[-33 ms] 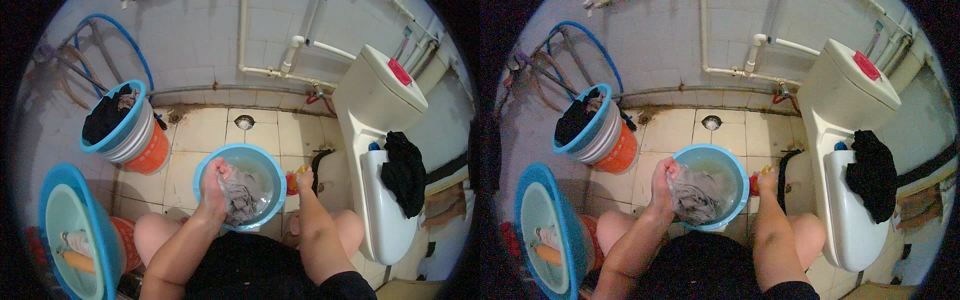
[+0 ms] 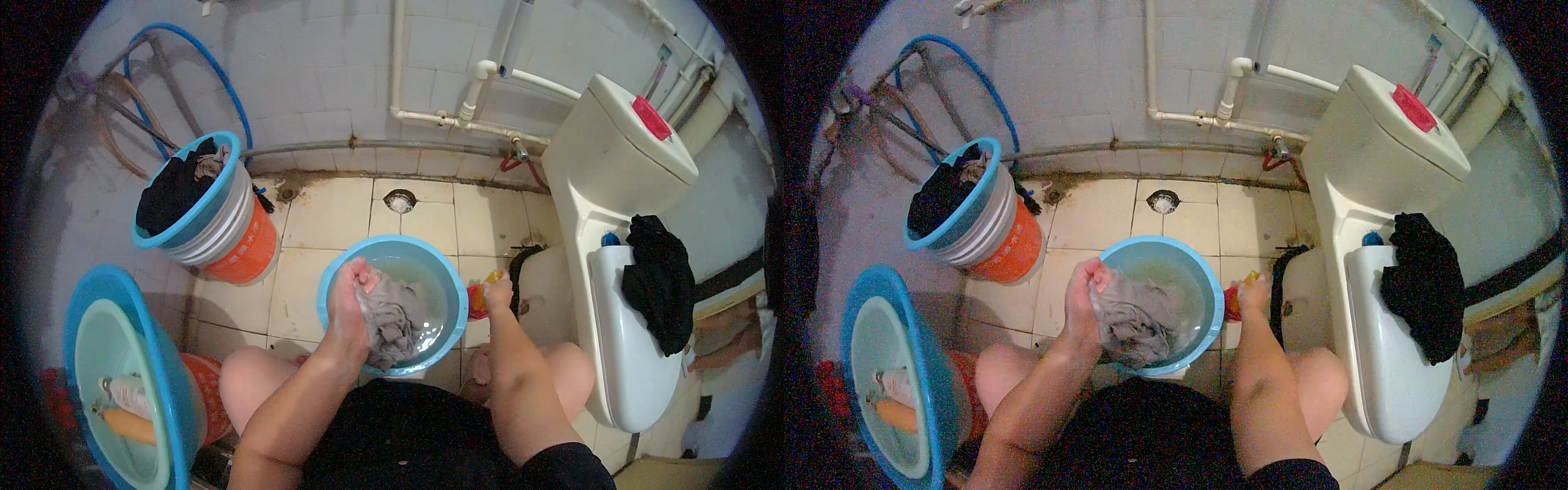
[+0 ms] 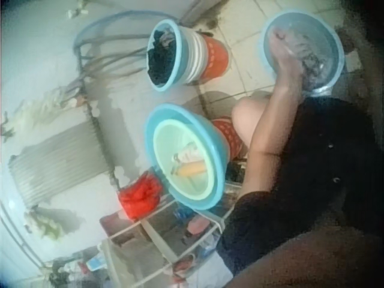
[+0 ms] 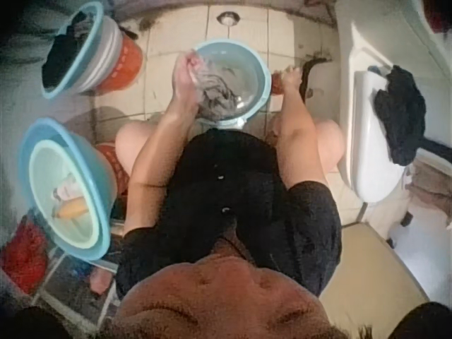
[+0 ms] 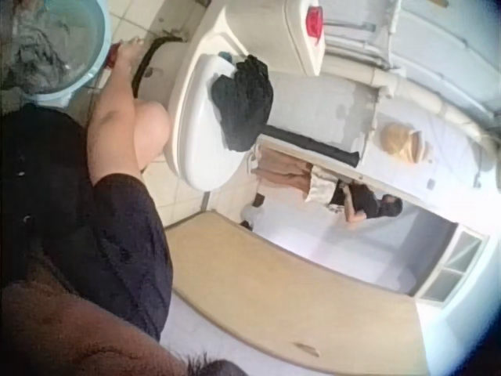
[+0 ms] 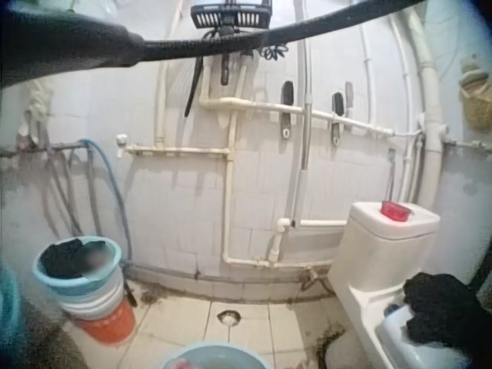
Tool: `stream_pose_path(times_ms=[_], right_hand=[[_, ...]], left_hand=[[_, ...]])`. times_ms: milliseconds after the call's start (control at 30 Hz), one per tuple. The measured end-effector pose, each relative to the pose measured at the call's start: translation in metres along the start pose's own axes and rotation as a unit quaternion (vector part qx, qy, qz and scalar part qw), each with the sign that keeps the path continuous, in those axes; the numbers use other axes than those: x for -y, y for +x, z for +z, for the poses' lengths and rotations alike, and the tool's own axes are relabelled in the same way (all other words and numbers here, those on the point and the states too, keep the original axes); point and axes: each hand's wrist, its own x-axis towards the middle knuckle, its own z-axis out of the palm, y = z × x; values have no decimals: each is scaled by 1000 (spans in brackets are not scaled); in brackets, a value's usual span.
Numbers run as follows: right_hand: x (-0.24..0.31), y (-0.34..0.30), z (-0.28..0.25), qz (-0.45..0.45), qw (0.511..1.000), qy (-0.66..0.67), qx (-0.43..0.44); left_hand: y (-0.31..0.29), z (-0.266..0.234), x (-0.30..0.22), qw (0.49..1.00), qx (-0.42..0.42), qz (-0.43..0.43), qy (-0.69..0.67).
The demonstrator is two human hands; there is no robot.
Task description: The person sits on the floor and hand-washes a grey cloth in a blue basin. They repeatedly scrub the cloth with soap, rinse it in the water, and wring it out. A yellow bar of soap is used to apply more detergent to the cloth during the process.
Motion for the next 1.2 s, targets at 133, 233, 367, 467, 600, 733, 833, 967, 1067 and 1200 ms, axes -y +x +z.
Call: stream_pose_path(times_ms=[133, 233, 367, 467, 600, 733, 833, 967, 1067, 1200], right_hand=[[11, -6, -8, -4, 995, -48, -90], [26, -7, -8, -129, 965, 81, -213], [150, -63, -44, -285, 828, 372, 309], [196, -126, -83, -302, 732, 288, 538], [188, -149, -120, -459, 720, 37, 519], [180, -148, -149, -400, 794, 34, 457], [173, -161, -154, -275, 782, 340, 445], [182, -160, -152, -163, 662, 585, 440], [179, -142, -154, -153, 593, 662, 433], [170, -110, -167, -71, 509, 762, 394]], left_hand=[[-7, -6, -6, 998, 20, 6, 52], [-3, -14, -11, 998, 39, -32, 43], [-5, -9, -21, 989, 104, -102, -12], [-14, -1, -37, 985, 139, -99, -35], [-16, -5, -58, 974, 212, -77, 32], [-18, -1, -67, 958, 155, 60, 232], [-14, 9, -51, 923, 130, 129, 338], [-14, 9, -26, 857, 294, 67, 417], [-15, 2, -22, 698, 312, 111, 635], [1, -17, -33, 425, 193, -44, 883]])
